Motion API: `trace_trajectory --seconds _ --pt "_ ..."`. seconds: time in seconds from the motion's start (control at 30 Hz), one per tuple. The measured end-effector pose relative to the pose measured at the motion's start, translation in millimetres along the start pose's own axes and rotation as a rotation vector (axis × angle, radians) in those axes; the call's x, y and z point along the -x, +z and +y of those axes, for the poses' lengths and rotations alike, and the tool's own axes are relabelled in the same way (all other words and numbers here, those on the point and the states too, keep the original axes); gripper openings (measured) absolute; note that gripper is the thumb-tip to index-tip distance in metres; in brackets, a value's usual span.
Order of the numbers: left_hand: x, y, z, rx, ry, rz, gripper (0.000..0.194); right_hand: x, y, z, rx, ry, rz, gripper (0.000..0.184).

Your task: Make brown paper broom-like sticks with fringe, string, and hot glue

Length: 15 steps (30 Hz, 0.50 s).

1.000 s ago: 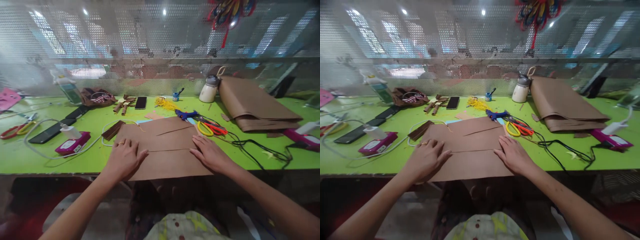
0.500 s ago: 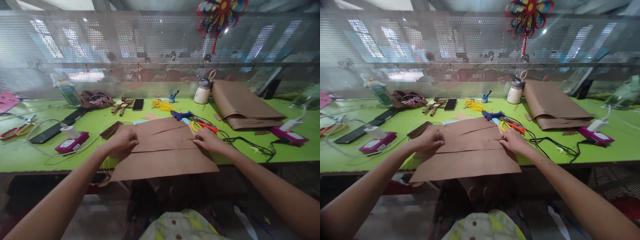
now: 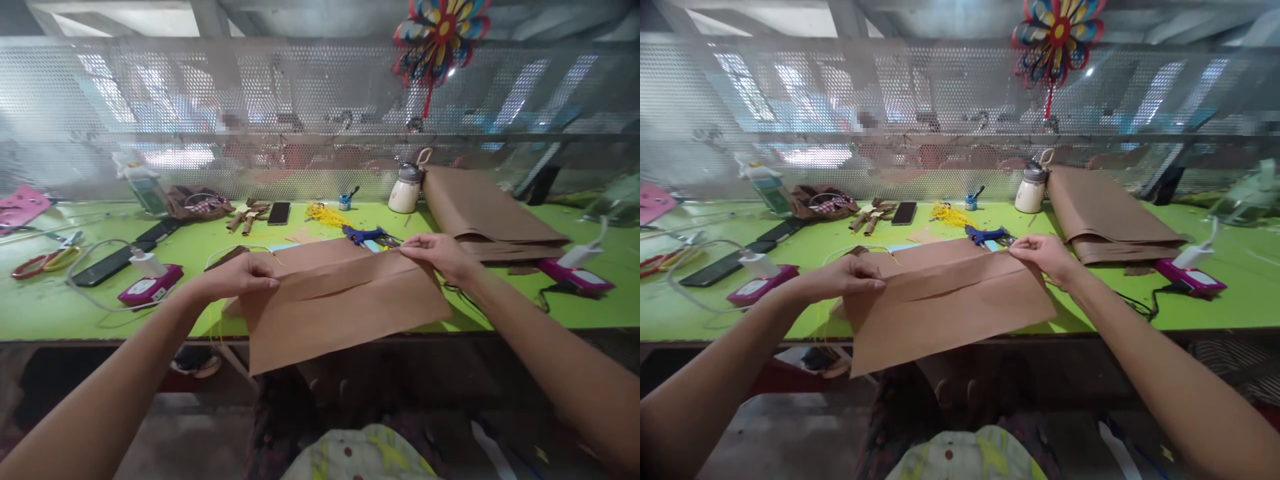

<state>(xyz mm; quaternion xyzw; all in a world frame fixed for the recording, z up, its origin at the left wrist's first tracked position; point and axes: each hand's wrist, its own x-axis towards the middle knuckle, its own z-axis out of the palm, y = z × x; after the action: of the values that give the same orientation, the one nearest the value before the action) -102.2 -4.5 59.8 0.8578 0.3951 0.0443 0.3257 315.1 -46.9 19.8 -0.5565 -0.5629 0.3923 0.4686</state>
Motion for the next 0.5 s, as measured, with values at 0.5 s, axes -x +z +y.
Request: trace_trajectory --seconds 0.5 --pt "3 170.5 96 1.5 -0.283 0.192 0.026 -63 186 -164 0.878 -1.269 -0.115 0.04"
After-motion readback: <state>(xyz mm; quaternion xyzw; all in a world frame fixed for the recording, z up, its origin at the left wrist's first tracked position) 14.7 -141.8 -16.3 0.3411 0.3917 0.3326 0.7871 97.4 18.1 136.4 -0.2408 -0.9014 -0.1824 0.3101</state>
